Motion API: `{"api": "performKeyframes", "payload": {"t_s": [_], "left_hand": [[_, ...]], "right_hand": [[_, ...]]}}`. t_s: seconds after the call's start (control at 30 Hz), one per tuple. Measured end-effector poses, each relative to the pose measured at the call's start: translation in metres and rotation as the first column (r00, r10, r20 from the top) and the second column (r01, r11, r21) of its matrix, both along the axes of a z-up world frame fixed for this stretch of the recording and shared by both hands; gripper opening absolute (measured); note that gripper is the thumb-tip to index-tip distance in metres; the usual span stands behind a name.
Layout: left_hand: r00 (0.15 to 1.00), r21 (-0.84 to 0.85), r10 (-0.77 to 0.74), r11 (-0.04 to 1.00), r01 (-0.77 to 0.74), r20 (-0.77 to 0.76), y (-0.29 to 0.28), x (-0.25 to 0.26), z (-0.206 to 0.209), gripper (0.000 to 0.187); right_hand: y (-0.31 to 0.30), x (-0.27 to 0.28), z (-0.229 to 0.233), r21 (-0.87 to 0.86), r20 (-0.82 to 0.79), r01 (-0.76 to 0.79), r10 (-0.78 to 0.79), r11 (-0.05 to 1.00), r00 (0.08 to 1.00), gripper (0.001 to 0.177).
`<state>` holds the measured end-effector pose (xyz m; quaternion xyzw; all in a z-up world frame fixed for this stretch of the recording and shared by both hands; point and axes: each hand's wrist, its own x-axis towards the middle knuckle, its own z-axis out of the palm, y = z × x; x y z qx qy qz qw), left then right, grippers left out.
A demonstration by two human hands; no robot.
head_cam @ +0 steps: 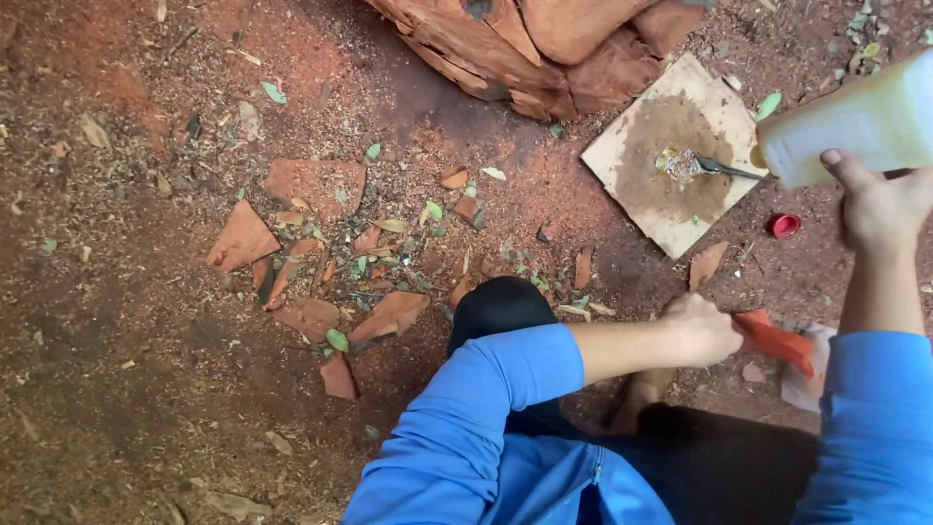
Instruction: Preparing wood filler by mixing sawdust and a liquid binder on a cardboard surface using a spatula.
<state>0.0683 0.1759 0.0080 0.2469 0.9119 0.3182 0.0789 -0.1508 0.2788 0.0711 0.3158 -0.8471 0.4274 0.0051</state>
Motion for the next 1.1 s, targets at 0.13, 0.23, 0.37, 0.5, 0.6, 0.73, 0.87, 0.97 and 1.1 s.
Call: {"api": "performKeyframes", "payload": {"t_s": [0.13, 0.23, 0.37, 0.5, 0.6, 0.73, 0.87, 0.97, 1.1], "left_hand": [[0.994, -0.097, -0.099, 0.99, 0.104, 0.054, 0.005, -0.002, -0.006, 0.023], [0.989, -0.085, -0.127, 0.987, 0.133, 0.08, -0.006, 0.004, 0.002, 0.015], [0.979, -0.149, -0.134, 0.976, 0.157, 0.156, -0.028, 0.009, 0.014, 0.013], [0.993, -0.032, 0.11, 0.993, -0.109, 0.035, -0.033, 0.007, -0.003, 0.023], [0.978, 0.019, 0.206, 0.978, -0.206, 0.021, -0.03, 0.016, 0.004, 0.023], [0.976, -0.008, 0.211, 0.977, -0.211, 0.058, -0.022, 0.008, 0.022, 0.019], [0.931, 0.056, 0.356, 0.934, -0.352, -0.084, 0.031, -0.01, -0.019, 0.025], [0.969, -0.16, 0.203, 0.97, -0.181, 0.14, 0.021, -0.015, -0.004, 0.025], [0.964, 0.088, 0.262, 0.962, -0.258, -0.048, 0.033, -0.015, -0.028, 0.022]], "right_hand": [[0.005, 0.006, -0.001, -0.012, -0.02, 0.024, -0.024, 1.0, 1.0, 0.043], [-0.009, 0.021, 0.006, -0.03, -0.093, -0.023, 0.02, 0.999, 0.995, 0.053], [0.009, 0.01, -0.022, 0.102, -0.159, 0.131, -0.113, 0.986, 0.981, 0.064], [0.017, -0.024, -0.054, 0.138, -0.074, 0.166, -0.157, 0.976, 0.985, 0.049], [0.03, -0.028, -0.08, 0.151, 0.087, 0.181, -0.196, 0.972, 0.977, 0.037], [0.06, -0.069, -0.127, 0.079, 0.313, 0.056, -0.078, 0.995, 0.946, 0.049], [0.049, -0.093, -0.177, 0.081, 0.37, -0.009, -0.021, 0.997, 0.929, 0.049], [0.058, -0.11, -0.181, 0.074, 0.382, 0.018, -0.045, 0.997, 0.923, 0.05], [0.069, -0.081, -0.122, 0.254, 0.181, 0.307, -0.357, 0.917, 0.916, 0.049]]}}
